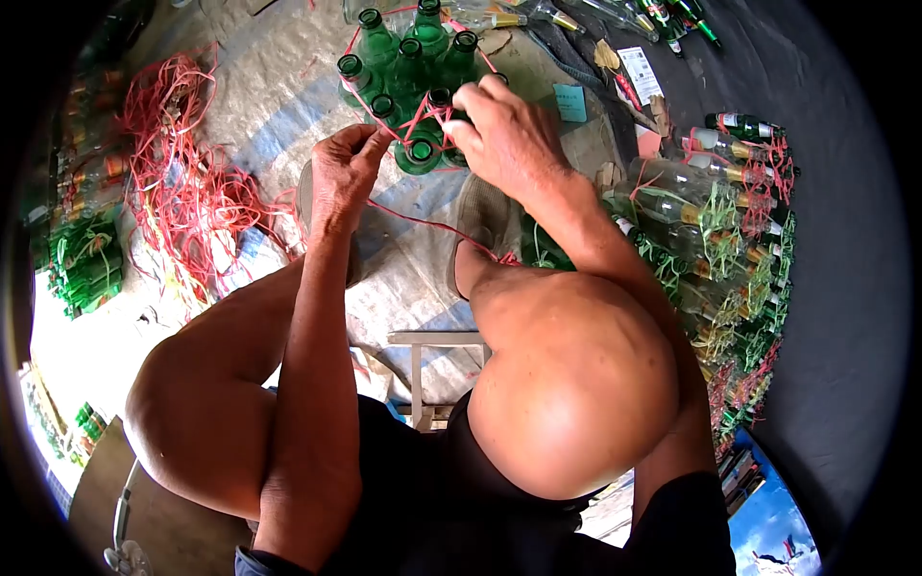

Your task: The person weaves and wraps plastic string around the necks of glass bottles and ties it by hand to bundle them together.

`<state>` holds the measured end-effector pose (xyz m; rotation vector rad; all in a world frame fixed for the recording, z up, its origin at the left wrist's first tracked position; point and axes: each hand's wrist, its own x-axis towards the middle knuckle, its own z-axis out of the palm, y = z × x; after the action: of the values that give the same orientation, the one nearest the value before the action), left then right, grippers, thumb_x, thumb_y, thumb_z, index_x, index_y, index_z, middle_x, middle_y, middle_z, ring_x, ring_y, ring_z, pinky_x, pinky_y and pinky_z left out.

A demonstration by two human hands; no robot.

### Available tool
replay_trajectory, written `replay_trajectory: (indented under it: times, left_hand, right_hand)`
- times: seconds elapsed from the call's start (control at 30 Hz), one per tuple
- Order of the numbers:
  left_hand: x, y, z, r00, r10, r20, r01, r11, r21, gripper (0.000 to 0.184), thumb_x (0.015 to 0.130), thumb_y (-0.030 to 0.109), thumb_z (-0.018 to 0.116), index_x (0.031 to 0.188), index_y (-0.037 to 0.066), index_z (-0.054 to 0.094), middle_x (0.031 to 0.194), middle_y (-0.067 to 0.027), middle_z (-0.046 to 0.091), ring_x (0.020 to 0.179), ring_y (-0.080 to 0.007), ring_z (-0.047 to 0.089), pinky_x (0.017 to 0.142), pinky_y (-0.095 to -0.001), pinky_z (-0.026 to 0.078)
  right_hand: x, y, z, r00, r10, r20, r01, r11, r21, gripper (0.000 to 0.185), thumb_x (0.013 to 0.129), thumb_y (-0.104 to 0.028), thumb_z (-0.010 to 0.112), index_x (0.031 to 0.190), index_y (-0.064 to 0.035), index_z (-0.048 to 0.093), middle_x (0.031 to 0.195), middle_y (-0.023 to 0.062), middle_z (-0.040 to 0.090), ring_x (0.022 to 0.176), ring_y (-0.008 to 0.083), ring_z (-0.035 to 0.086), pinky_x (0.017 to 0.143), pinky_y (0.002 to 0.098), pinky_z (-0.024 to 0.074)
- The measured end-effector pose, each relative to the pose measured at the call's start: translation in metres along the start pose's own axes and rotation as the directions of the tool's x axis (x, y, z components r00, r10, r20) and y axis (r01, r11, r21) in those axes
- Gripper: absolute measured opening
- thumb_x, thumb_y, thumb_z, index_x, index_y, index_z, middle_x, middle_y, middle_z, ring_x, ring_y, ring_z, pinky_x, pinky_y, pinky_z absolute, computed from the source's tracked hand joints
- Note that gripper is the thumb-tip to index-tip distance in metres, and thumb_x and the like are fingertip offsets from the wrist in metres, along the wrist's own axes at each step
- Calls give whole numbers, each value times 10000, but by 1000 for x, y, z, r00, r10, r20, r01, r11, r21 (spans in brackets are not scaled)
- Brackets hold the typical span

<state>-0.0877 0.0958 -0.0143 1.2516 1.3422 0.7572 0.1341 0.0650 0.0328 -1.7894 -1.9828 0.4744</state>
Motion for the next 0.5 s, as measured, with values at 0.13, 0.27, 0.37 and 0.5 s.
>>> replay_trajectory:
  times: [0.13, 0.27, 0.37, 0.5]
  left_hand:
    - [-1, 12, -9, 997, 68, 40, -73, 988, 139, 296, 949, 224, 748, 1020, -63, 761, 775, -32, 698, 722, -84, 585, 673, -277, 489]
    - [7, 15, -20, 974, 166, 151, -204, 936, 288, 234, 924, 184, 718, 1002, -31, 770, 748, -54, 703, 688, -97, 601, 656, -299, 505]
    - [9, 25, -26, 966, 185, 182, -243, 890, 386, 208, 900, 165, 698, 964, -20, 770, 713, -87, 698, 652, -107, 603, 628, -322, 508]
    - [20, 47, -29, 964, 133, 230, -247, 768, 591, 195, 817, 233, 666, 888, 90, 778, 800, -195, 714, 754, -408, 708, 678, -452, 561]
  right_hand:
    - [-10, 9, 14, 996, -41, -74, 45, 998, 53, 172, 930, -244, 708, 963, -77, 680, 1043, 126, 618, 880, 391, 680, 749, 508, 553]
    - [-12, -1, 13, 998, 18, -63, -16, 999, 31, 155, 928, -216, 709, 930, -64, 679, 1040, 131, 606, 881, 380, 674, 748, 493, 557]
    - [-14, 0, 16, 996, -4, -84, 5, 1000, 15, 100, 920, -154, 711, 948, -58, 706, 1028, 108, 623, 892, 360, 681, 748, 471, 561]
    - [-17, 2, 19, 992, -27, -123, 31, 999, 28, 87, 912, -145, 713, 929, -60, 710, 1033, 98, 627, 868, 362, 686, 721, 476, 561]
